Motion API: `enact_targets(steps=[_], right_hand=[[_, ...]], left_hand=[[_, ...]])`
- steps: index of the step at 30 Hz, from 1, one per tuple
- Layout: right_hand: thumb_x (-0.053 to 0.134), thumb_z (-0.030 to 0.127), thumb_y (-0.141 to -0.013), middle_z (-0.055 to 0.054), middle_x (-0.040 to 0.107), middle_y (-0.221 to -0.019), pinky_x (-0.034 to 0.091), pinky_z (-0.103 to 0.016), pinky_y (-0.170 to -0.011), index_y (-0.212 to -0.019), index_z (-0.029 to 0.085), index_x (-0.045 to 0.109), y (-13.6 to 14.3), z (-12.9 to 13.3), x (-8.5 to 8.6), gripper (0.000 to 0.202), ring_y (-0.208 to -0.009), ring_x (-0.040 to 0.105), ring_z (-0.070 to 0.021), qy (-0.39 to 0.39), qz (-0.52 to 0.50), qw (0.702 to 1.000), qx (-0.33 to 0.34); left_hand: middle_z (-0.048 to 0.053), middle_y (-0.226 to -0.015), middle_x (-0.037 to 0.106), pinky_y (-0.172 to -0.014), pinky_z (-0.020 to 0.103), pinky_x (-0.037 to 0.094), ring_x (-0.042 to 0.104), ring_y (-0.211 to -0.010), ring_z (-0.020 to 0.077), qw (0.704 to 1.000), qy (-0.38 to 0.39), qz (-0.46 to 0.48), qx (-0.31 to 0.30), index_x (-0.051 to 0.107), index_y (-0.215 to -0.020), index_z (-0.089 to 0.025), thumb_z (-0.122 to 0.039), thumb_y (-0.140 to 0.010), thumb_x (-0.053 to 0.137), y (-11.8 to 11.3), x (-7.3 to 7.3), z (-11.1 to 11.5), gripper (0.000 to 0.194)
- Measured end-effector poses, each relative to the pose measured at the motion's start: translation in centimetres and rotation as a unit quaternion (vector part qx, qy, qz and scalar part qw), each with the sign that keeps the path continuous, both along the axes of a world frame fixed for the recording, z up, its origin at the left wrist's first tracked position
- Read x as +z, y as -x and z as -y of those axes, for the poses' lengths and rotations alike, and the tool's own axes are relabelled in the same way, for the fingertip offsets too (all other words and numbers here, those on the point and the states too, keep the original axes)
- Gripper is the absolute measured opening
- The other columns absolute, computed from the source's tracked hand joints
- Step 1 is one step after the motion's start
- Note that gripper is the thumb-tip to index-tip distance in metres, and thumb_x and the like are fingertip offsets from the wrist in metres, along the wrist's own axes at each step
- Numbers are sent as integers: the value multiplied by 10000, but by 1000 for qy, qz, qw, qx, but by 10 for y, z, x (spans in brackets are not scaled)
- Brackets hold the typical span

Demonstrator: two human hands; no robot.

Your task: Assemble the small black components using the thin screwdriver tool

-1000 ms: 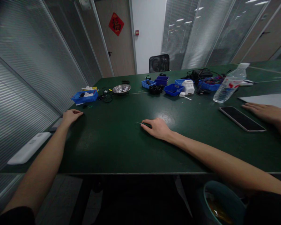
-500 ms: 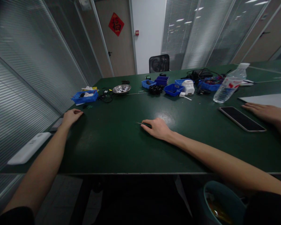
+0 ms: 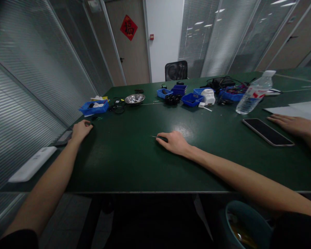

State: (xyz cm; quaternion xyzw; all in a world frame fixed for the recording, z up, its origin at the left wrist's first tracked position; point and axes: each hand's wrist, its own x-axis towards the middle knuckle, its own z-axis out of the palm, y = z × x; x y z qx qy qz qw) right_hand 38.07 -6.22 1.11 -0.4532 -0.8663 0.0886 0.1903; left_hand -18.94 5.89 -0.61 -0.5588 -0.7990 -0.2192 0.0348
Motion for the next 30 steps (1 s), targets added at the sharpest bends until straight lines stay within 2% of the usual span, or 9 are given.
enact_targets(steps=[10,16,24,30], right_hand=[[490,502,-1079,-70,821,-956,521,-327,-715,-1315,219,767,-1,0,2,461,-718,715,-204,14,-3,1000,8],[494,502,-1079,-69,822,-965,513,-315,-716,-1307,215,770,-1,0,0,459,-724,721,-201,9,-5,1000,6],[494,521,-1075,-70,821,-949,502,-330,-706,-1291,235,777,-2,-3,-3,457,-718,717,-212,-7,5,1000,4],[494,510,-1080,-71,815,-923,496,-325,-698,-1300,217,772,-1,-1,-2,460,-690,703,-198,-3,-3,1000,9]], left_hand=[[136,-1119,788,-903,441,550,713,-1064,369,1000,-8,-18,-3,786,-1045,-228,-300,-852,688,-5,6,9,228],[173,-1101,782,-934,433,547,707,-1055,368,1000,-2,-24,3,801,-1037,-189,-304,-847,690,-6,5,8,249],[150,-1123,786,-962,407,547,714,-1049,325,1000,1,-25,17,792,-1065,-169,-296,-850,682,-10,4,8,274],[106,-999,802,-916,358,558,737,-958,278,998,-24,31,-49,798,-1012,-167,-313,-855,689,-28,11,9,241]])
